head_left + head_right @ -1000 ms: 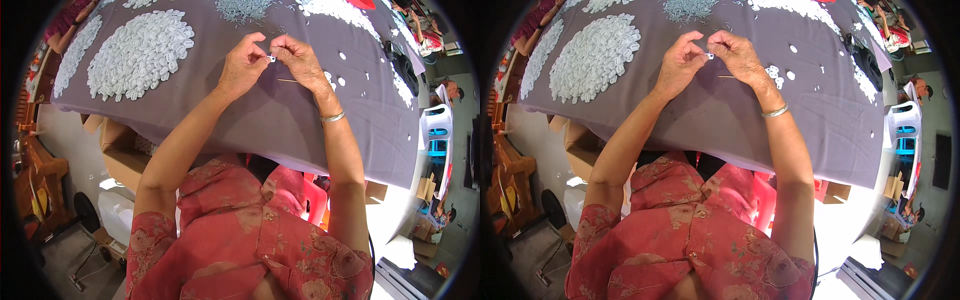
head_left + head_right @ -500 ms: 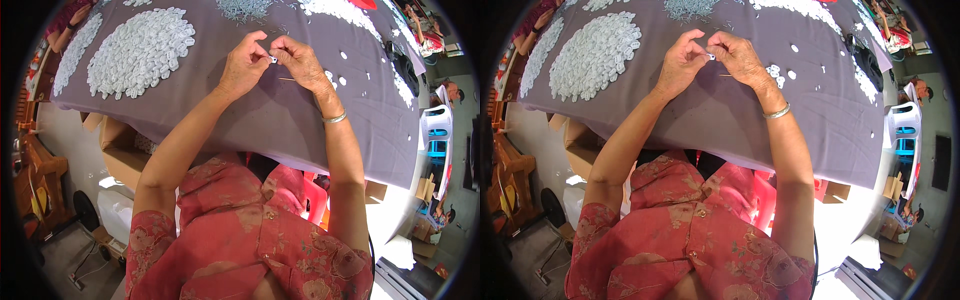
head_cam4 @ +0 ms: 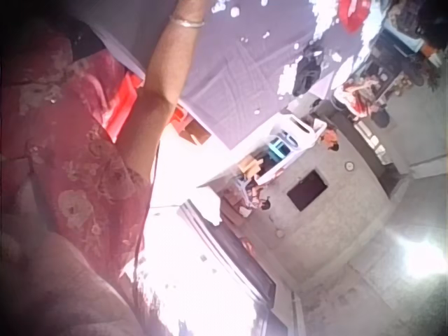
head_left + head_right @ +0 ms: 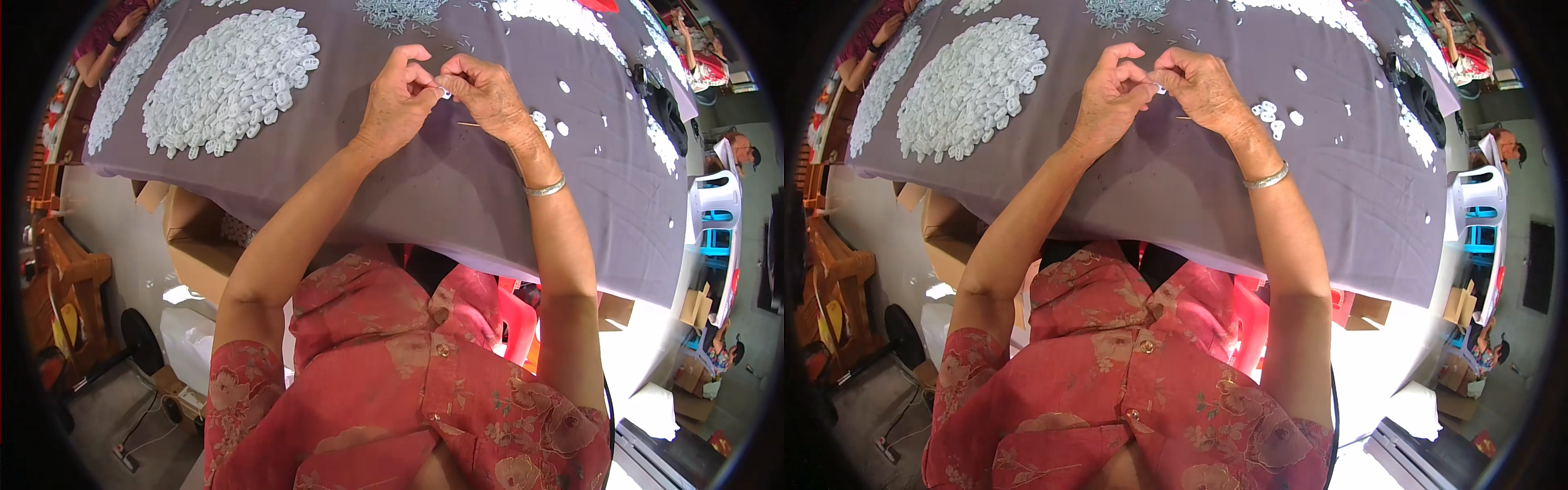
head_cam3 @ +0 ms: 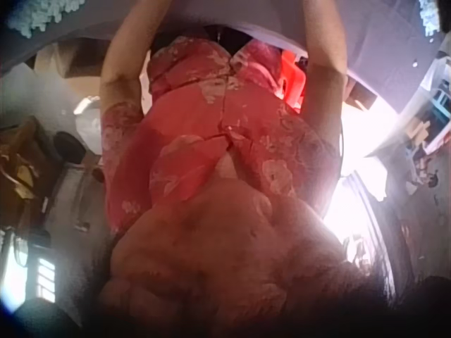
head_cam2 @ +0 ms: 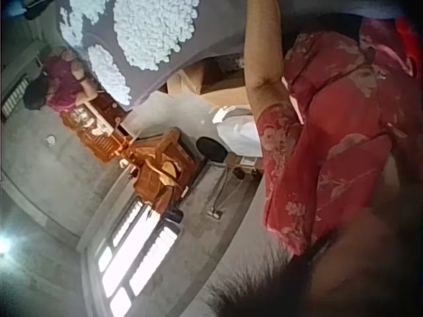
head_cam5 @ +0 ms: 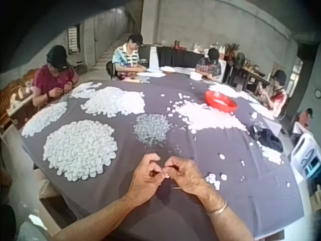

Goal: The person assembles plastic pieces by inserting pins into plastic components by hand and pushing them into place with a toothpick.

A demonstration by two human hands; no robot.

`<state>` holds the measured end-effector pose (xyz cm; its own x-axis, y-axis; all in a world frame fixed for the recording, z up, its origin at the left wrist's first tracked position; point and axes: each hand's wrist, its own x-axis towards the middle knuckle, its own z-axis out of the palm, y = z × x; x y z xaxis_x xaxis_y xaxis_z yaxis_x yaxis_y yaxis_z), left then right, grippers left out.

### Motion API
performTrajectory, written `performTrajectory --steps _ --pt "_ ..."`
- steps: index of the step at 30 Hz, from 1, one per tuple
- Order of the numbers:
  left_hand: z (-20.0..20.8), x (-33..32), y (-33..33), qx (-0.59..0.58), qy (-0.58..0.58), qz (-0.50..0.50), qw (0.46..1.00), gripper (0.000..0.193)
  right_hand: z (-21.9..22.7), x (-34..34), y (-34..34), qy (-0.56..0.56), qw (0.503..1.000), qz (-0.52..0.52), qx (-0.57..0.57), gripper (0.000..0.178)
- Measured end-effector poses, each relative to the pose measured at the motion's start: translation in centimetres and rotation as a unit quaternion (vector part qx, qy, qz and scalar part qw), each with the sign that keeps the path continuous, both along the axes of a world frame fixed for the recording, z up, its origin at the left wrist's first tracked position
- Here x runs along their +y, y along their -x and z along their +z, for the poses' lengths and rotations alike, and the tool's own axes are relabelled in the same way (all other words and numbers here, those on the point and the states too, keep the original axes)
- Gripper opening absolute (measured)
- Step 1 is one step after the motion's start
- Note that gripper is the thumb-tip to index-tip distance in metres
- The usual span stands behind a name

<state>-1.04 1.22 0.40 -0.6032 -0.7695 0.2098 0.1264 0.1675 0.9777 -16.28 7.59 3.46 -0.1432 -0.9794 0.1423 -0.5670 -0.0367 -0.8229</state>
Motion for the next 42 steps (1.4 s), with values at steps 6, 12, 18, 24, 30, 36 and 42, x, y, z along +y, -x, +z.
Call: performTrajectory --steps 6,12,18,24,30,36,42 --pt "-0.3 -0.1 0.1 0.012 -0.001 0.005 1.0 0.039 -0.3 -0.1 -0.2 -0.019 0.999 -0.013 -0.033 0.018" --pt "0.1 -0.1 0.1 0.04 -0.021 0.007 0.999 0.038 -0.1 -0.2 -0.2 0.022 0.998 -0.022 -0.061 0.018" --pt "0.0 -0.4 0.1 0.049 -0.018 -0.001 0.999 0.039 0.9 0.0 -0.3 0.002 0.994 -0.045 -0.103 0.019" --pt "0.1 -0.4 0.1 0.068 -0.017 0.009 0.997 0.041 2.0 0.7 0.2 -0.057 0.987 -0.065 -0.133 0.02" --pt "0.2 -0.3 0.2 0.088 -0.023 0.019 0.996 0.042 0.9 1.1 0.4 -0.035 0.994 -0.014 -0.098 0.015" --pt "-0.3 -0.6 0.1 0.121 -0.012 0.013 0.992 0.042 -0.5 0.4 -0.4 0.018 0.992 -0.037 -0.118 0.012" --pt "0.4 -0.6 -0.1 0.084 -0.011 0.013 0.996 0.042 -0.3 0.5 -0.5 0.065 0.991 -0.043 -0.105 0.011"
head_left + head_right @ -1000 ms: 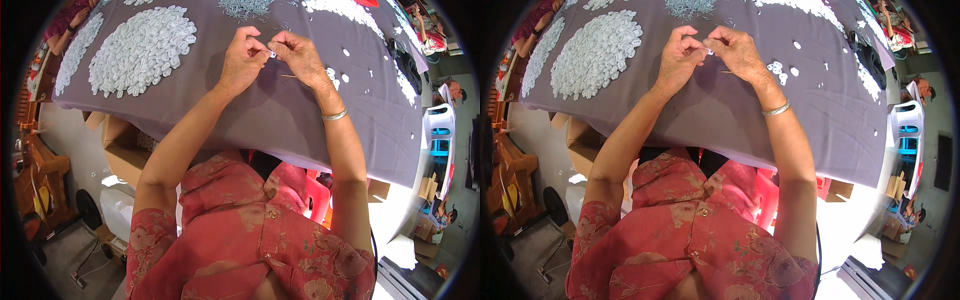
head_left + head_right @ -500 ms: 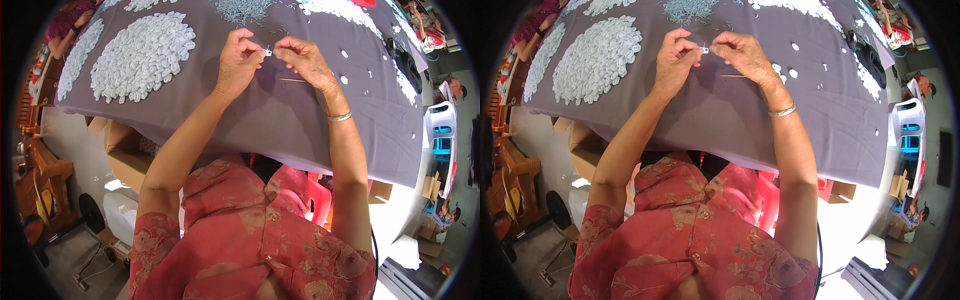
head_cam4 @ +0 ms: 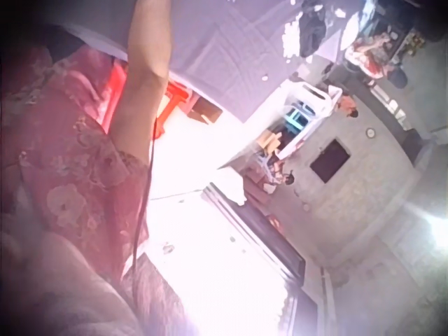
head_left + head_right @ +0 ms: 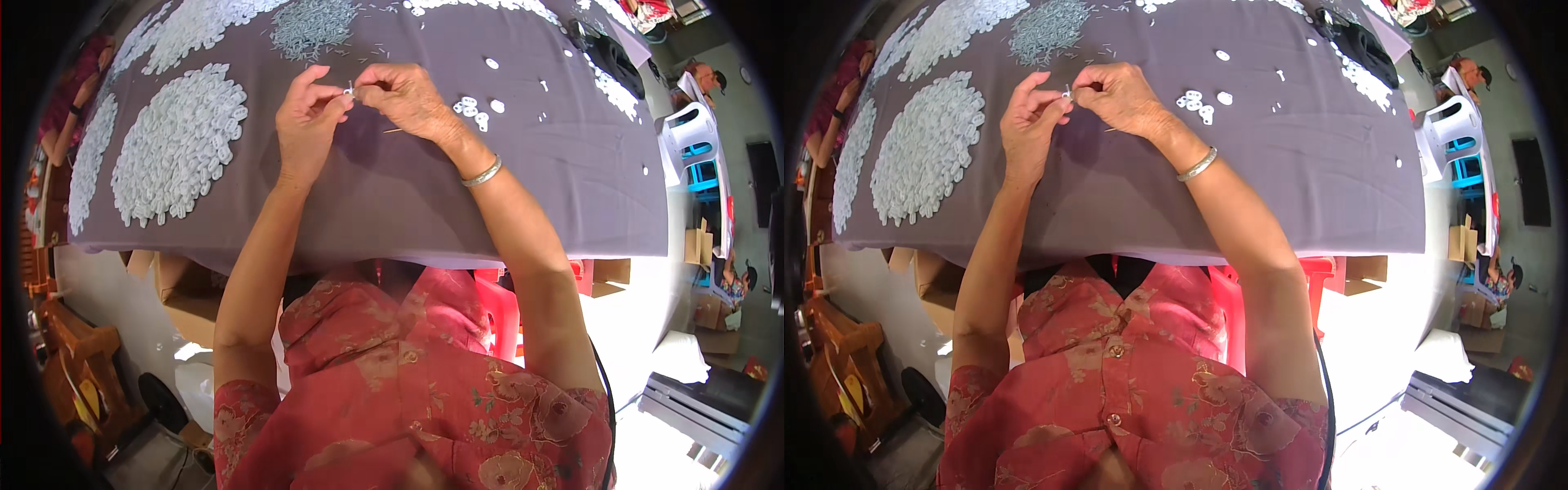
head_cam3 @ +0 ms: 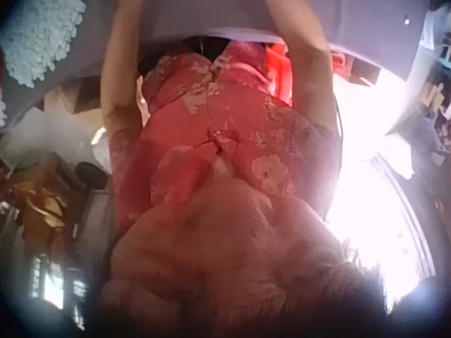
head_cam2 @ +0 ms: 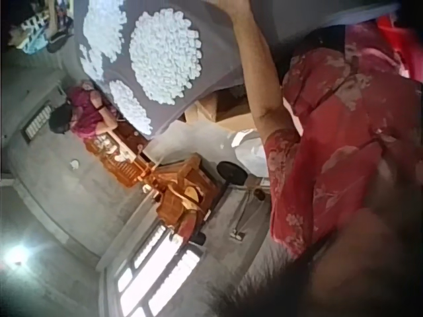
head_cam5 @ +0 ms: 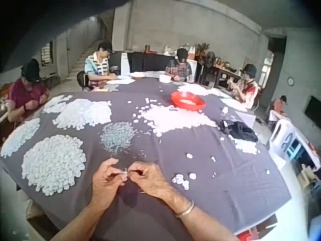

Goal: The person assembles plastic pieces by inserting pins into plastic components by hand and pushing them into place with a toothpick.

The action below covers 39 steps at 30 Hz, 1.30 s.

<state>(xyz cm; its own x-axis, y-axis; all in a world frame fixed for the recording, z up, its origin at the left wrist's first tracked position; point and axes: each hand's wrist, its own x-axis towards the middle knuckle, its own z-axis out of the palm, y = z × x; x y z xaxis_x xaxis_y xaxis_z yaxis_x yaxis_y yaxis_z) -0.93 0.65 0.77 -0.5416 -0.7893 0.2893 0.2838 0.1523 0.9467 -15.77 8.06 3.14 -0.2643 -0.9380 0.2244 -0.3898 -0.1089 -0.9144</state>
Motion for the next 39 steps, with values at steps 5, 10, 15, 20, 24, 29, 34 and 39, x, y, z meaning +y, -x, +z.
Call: performTrajectory --steps 5,10,15,20,24,29,34,39 --pt "0.2 0.0 0.0 -0.01 -0.007 -0.013 1.0 0.043 0.1 0.2 0.2 -0.011 0.999 0.007 0.037 0.01" --pt "-0.2 -0.3 -0.2 0.003 -0.021 -0.014 1.0 0.044 0.0 0.1 1.1 -0.022 0.999 0.037 0.025 0.011" --pt "0.0 -0.1 0.0 -0.018 -0.017 -0.01 1.0 0.043 1.8 2.1 5.4 -0.057 0.997 -0.01 0.051 0.011" --pt "-0.2 0.1 0.0 -0.03 -0.012 -0.01 0.999 0.042 3.7 6.9 9.3 -0.155 0.97 -0.071 0.171 0.012" --pt "-0.2 0.2 0.3 -0.036 -0.009 -0.011 0.999 0.04 2.2 9.1 10.6 -0.148 0.965 -0.105 0.189 0.013" --pt "-0.3 0.0 0.2 -0.043 -0.013 -0.006 0.999 0.039 1.8 8.5 9.6 -0.138 0.96 -0.1 0.223 0.017" --pt "-0.3 0.0 0.2 -0.048 -0.016 -0.005 0.999 0.038 2.0 7.9 9.0 -0.142 0.949 -0.116 0.255 0.019" --pt "-0.2 0.1 0.3 -0.045 -0.012 -0.012 0.999 0.036 1.7 7.6 9.0 -0.108 0.953 -0.083 0.269 0.013"
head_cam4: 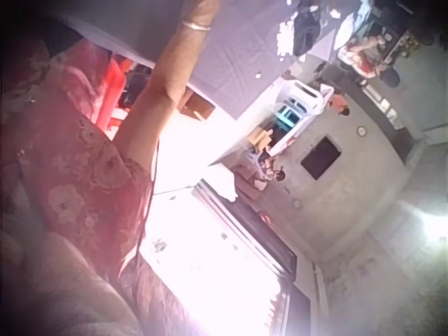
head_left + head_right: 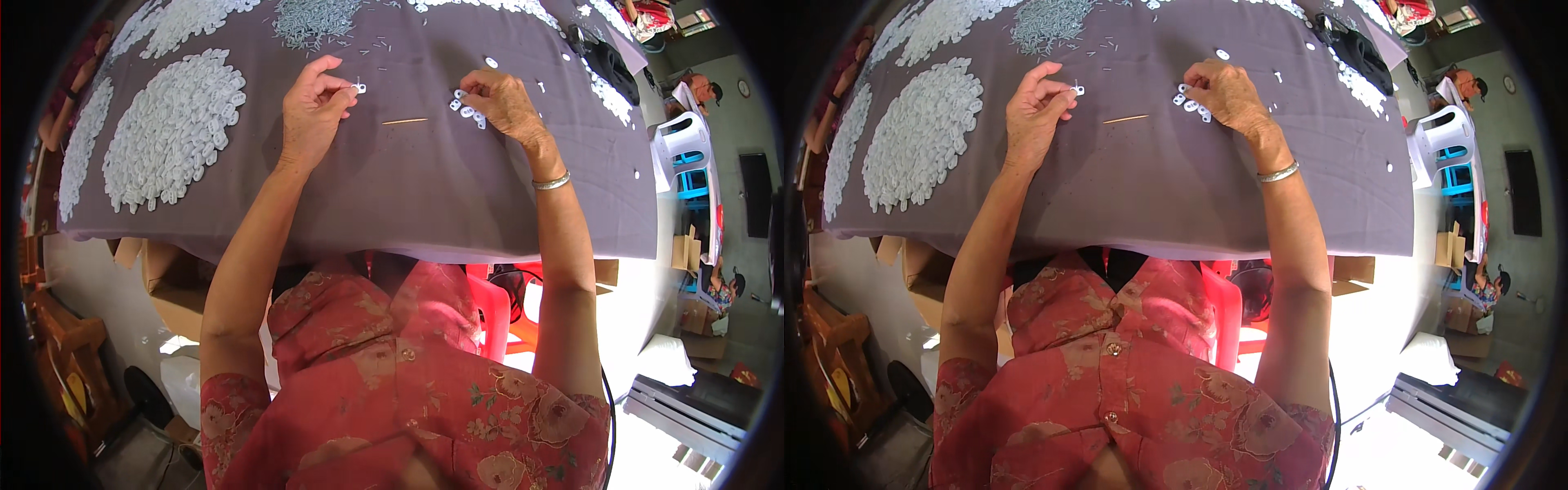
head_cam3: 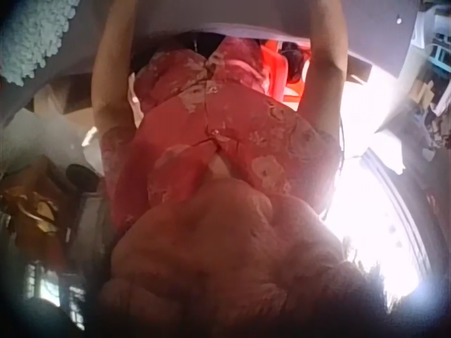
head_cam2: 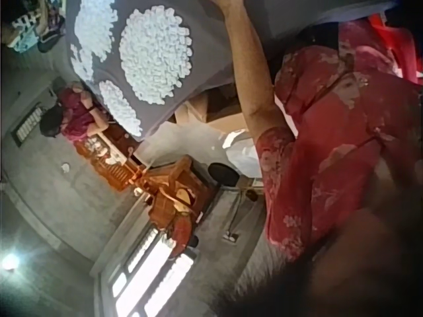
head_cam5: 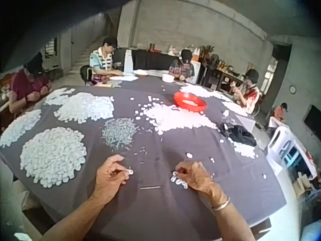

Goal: The person assembles plastic pieces by inserting pins into plastic components by hand and pushing them into place with a toothpick.

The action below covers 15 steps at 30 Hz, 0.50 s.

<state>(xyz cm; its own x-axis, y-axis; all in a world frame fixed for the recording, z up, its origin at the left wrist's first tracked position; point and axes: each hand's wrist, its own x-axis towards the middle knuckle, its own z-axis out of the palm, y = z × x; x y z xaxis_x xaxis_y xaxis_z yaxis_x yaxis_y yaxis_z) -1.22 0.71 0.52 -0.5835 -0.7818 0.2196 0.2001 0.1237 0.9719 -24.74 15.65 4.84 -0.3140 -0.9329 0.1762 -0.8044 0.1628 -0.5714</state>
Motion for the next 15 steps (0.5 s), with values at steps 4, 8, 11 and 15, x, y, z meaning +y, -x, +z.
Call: performTrajectory --steps 4,8,11,15 --pt "0.3 0.1 -0.1 -0.004 0.001 0.001 1.0 0.036 -0.1 -0.1 -0.7 0.033 0.999 0.023 -0.008 0.01" --pt "0.3 0.1 -0.1 -0.005 0.004 0.003 1.0 0.036 -0.8 -0.7 -1.2 0.043 0.999 -0.007 0.023 0.009" --pt "0.1 0.1 -0.1 -0.003 0.009 0.003 1.0 0.036 -1.0 -1.7 -1.5 0.075 0.992 -0.008 0.096 0.009" --pt "-0.2 0.0 0.1 0.005 0.008 -0.002 1.0 0.036 -1.9 -2.9 -2.0 0.107 0.981 -0.017 0.163 0.009"
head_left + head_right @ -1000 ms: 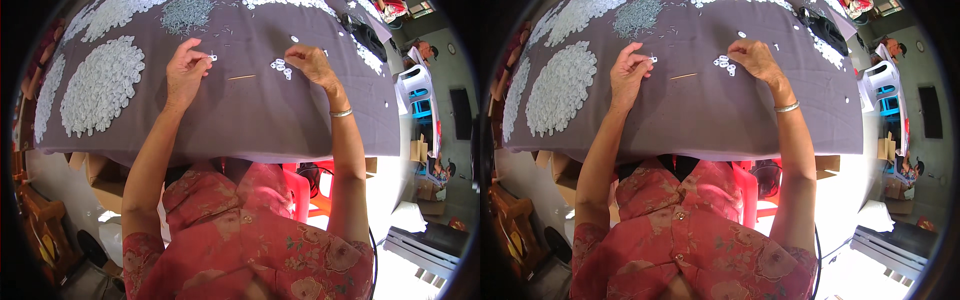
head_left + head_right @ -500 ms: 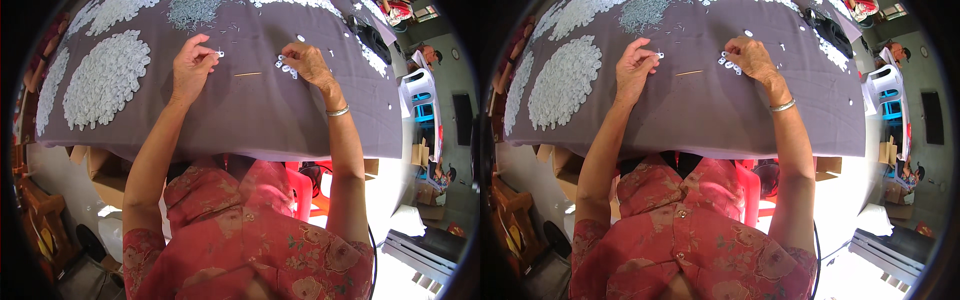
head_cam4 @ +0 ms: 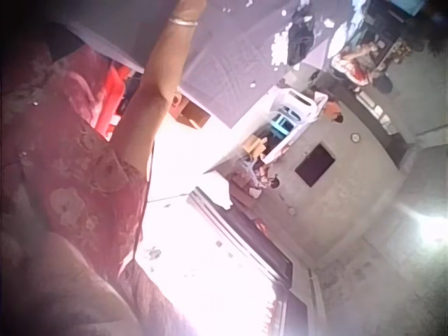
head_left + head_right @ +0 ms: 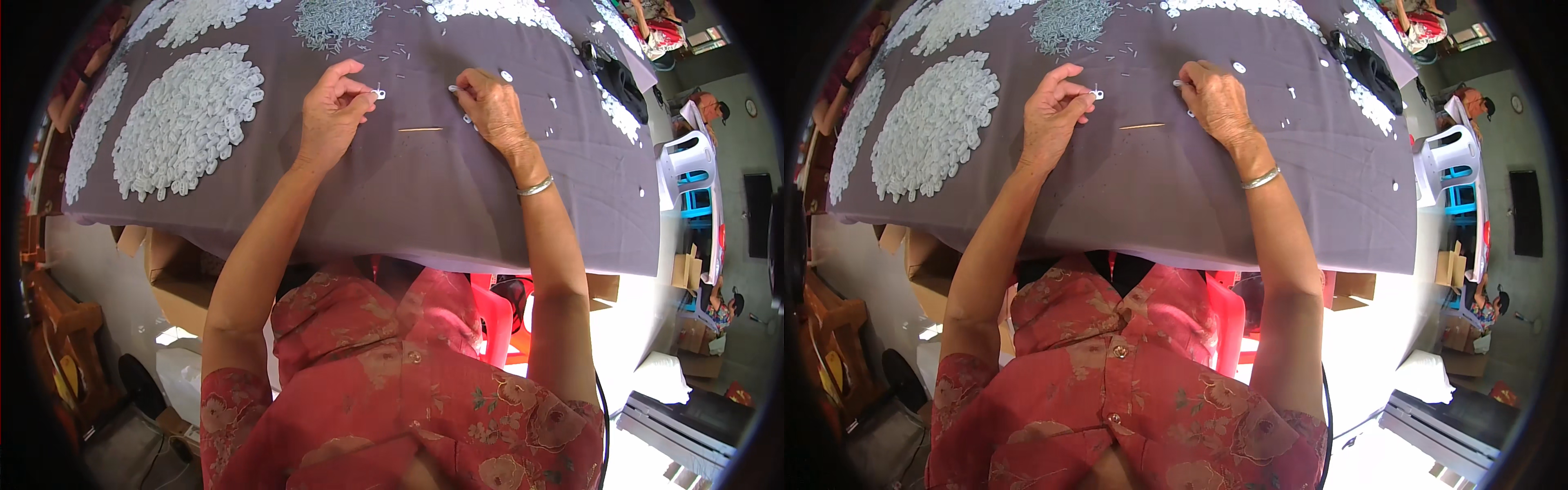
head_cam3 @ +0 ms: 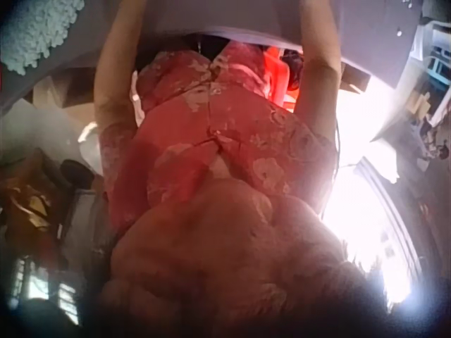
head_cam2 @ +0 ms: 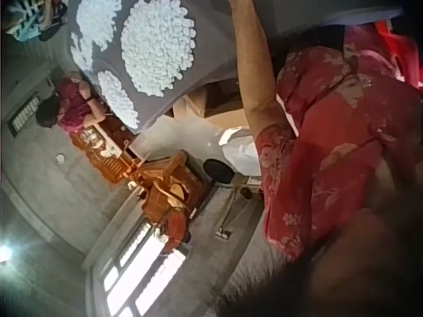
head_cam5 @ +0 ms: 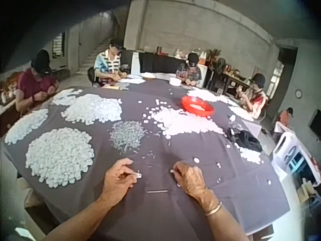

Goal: The person assembles plastic pieces by inserting pins into plastic components by hand and pushing them into place with a toothpick.

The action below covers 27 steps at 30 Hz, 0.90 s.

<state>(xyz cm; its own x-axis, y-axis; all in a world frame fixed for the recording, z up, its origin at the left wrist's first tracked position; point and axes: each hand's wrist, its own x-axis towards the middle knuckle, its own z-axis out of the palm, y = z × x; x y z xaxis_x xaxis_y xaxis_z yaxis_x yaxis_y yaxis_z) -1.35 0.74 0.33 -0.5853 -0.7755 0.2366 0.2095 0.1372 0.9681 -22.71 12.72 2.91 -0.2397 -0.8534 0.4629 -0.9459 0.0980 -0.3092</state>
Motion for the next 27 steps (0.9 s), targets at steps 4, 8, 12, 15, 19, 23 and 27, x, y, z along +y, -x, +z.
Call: performTrajectory --steps 4,8,12,15,19,23,27 --pt "0.0 0.0 -0.2 0.007 -0.001 -0.002 1.0 0.035 0.4 0.0 -0.9 0.005 0.998 0.036 0.061 0.007" --pt "0.1 0.0 -0.1 0.008 -0.004 -0.006 1.0 0.035 0.6 0.7 -0.8 -0.017 0.997 0.069 -0.004 0.009" --pt "0.3 0.0 -0.1 0.002 -0.011 -0.007 1.0 0.037 0.6 1.1 -0.1 -0.016 0.995 0.086 -0.049 0.014" --pt "0.2 0.0 -0.2 -0.002 -0.01 -0.004 1.0 0.037 1.2 1.0 -0.3 -0.016 0.993 0.071 -0.09 0.014" --pt "0.1 0.0 -0.2 0.0 -0.003 -0.004 1.0 0.035 2.1 0.7 -1.2 -0.059 0.995 0.064 -0.051 0.016" --pt "0.2 0.0 -0.1 -0.001 0.0 -0.003 1.0 0.035 2.0 -0.4 -2.3 -0.112 0.985 0.033 0.126 0.013" --pt "0.2 0.0 -0.1 0.004 -0.006 -0.001 1.0 0.035 1.9 -1.8 -2.9 -0.163 0.969 0.01 0.188 0.009"
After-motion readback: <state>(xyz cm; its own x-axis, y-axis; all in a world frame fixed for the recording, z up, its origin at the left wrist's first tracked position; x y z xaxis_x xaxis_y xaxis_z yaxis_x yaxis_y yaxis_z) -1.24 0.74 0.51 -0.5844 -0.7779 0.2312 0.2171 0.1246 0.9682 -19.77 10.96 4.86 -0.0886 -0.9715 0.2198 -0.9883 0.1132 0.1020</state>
